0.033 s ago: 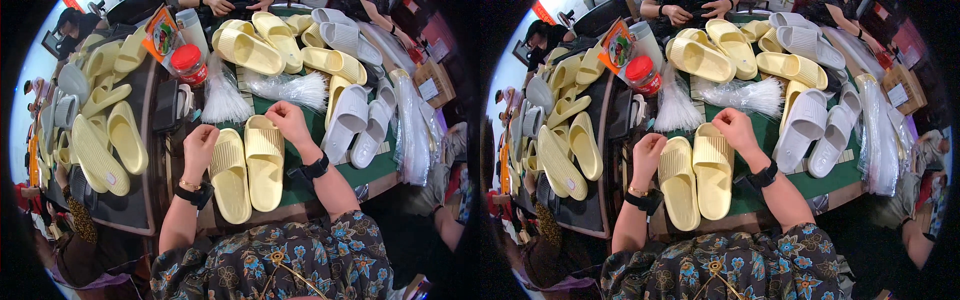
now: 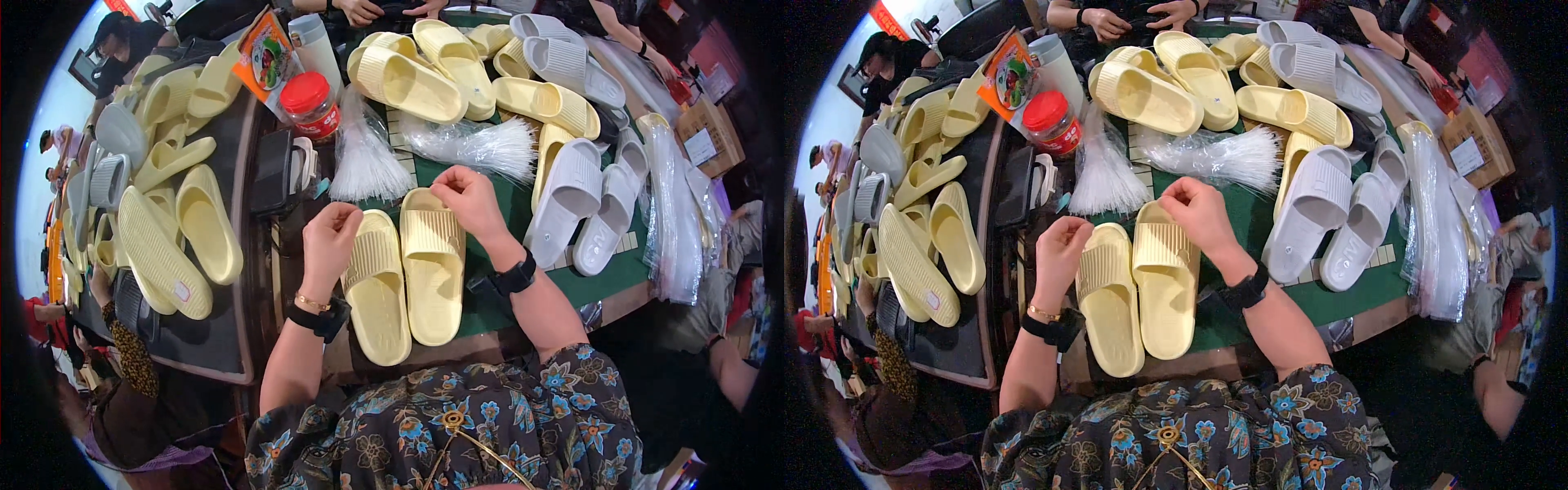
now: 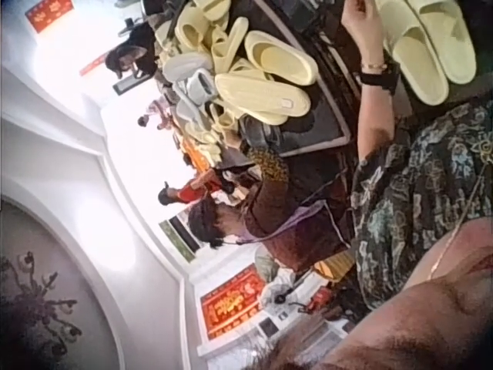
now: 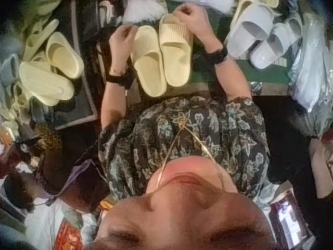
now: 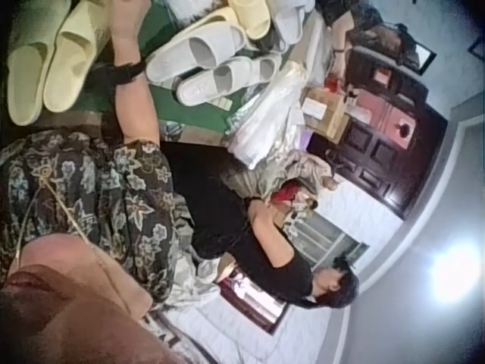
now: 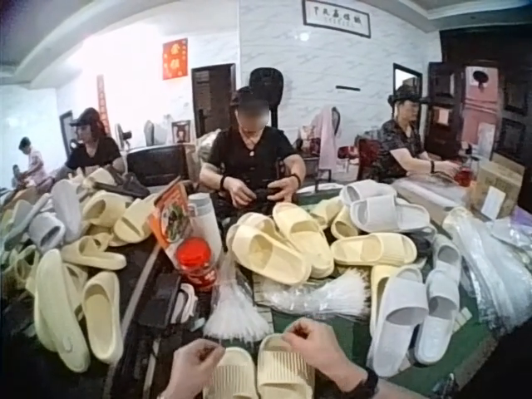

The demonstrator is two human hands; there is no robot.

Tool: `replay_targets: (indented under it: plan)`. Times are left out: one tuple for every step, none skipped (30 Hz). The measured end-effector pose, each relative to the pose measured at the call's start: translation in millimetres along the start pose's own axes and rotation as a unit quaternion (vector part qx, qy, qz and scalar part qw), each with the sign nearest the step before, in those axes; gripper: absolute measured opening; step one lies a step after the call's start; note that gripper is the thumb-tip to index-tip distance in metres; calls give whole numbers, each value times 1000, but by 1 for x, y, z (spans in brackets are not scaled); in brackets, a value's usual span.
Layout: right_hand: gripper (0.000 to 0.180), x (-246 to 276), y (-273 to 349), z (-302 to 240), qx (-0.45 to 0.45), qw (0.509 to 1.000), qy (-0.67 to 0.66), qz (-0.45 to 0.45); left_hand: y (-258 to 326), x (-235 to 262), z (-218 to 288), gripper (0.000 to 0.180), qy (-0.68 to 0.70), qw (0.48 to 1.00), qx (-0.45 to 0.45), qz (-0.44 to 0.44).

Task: Inspecting and finishing plastic slide sandals by removing excess material and packing them.

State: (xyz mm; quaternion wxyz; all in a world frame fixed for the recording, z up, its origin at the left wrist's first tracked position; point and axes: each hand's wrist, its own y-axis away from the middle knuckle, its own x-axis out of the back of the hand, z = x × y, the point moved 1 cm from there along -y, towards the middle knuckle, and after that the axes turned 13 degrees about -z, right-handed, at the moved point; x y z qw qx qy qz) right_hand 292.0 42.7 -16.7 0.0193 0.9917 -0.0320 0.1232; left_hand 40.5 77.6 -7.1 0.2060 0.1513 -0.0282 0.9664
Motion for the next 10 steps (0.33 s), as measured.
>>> replay_targets:
  plan:
    - [17,-6,3,-8,22,1000,-3,-12,2,-3,6,11,-43,999,-25,-1]
    - [16,-13,6,-15,47,999,-7,-24,3,-5,11,11,-50,999,-21,1]
    - [15,-18,11,-20,70,997,-3,-30,5,-9,16,11,-67,997,-40,-6]
    - [15,-22,14,-25,61,998,3,-28,6,-12,20,11,-84,995,-60,-14]
    - [15,-27,17,-28,66,997,14,-39,8,-14,22,9,-92,993,-65,-19]
    - [15,-30,19,-29,80,995,18,-53,8,-16,24,9,-93,994,-58,-20]
    - [14,-34,19,-29,51,997,20,-59,9,-18,26,9,-121,989,-77,-31]
    - [14,-36,20,-29,69,996,22,-58,10,-19,27,10,-151,983,-99,-41]
    - [14,-37,21,-28,68,995,37,-60,10,-19,27,11,-160,982,-91,-52]
    - [14,-38,22,-27,51,995,50,-64,10,-18,27,10,-174,978,-94,-63]
